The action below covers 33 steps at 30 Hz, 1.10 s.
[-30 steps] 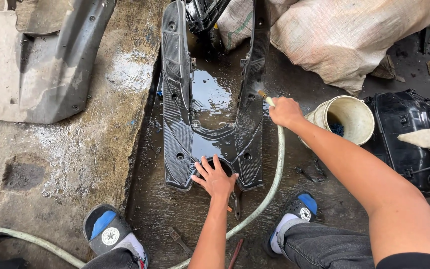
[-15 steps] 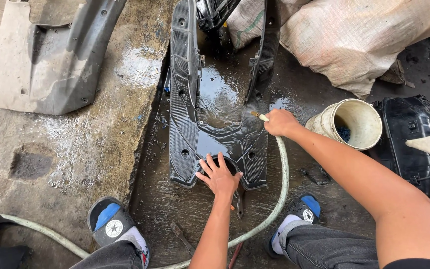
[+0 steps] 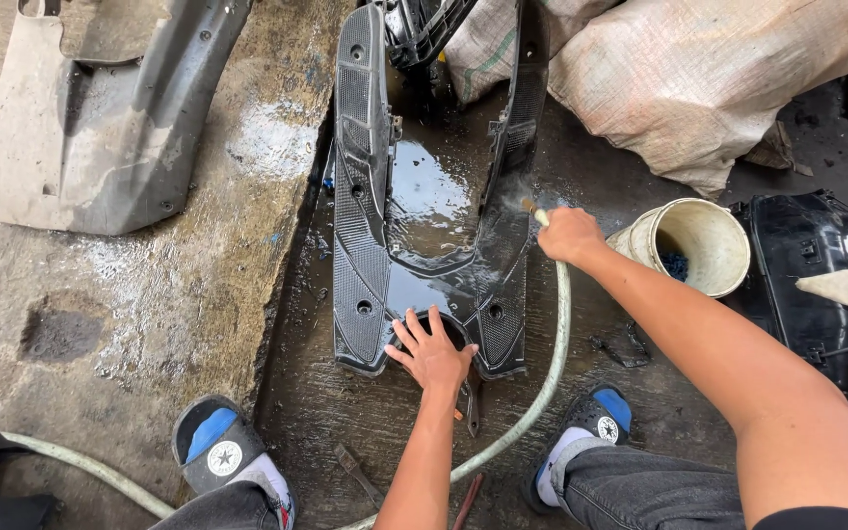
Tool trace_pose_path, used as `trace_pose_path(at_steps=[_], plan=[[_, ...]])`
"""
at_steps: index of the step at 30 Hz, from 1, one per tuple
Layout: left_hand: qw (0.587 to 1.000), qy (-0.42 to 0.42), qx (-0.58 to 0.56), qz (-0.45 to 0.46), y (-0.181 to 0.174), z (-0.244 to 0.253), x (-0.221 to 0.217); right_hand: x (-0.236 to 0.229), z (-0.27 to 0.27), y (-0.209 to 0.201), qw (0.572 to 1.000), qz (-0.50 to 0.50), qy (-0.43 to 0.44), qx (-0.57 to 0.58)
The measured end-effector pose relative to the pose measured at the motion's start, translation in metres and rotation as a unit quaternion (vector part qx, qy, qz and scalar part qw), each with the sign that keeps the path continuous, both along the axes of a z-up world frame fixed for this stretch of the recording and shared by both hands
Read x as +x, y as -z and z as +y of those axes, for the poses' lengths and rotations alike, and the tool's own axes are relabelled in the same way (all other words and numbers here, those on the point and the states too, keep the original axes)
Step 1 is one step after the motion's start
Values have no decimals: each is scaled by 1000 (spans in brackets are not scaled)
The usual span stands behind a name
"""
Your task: Cleaning motorcycle fuel tank and plastic body panels using a cloth and water
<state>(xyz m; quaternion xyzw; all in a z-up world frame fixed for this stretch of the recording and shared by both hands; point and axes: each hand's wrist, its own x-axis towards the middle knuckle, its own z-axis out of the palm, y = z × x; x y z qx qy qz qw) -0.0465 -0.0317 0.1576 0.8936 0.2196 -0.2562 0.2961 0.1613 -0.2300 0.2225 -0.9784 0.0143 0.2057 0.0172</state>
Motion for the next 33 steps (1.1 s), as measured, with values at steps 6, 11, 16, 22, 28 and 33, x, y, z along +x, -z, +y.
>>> trace_pose_path(at_steps=[6, 11, 16, 22, 28, 33], plan=[[1000, 2, 8, 1, 8, -1, 1, 16, -9, 1, 995, -94, 14, 42], [1000, -1, 8, 0, 3, -1, 1, 20, 11, -27, 986, -140, 34, 85], [1000, -3, 17, -5, 11, -3, 0, 31, 19, -38, 976, -174, 53, 122], [1000, -9, 22, -12, 9, -4, -2, 37, 18, -29, 973, -181, 58, 127], [999, 6, 29, -18, 10, -2, -1, 15, 22, -12, 997, -57, -19, 42], [1000, 2, -2, 10, 4, 0, 2, -8, 34, -35, 995, -34, -64, 72]])
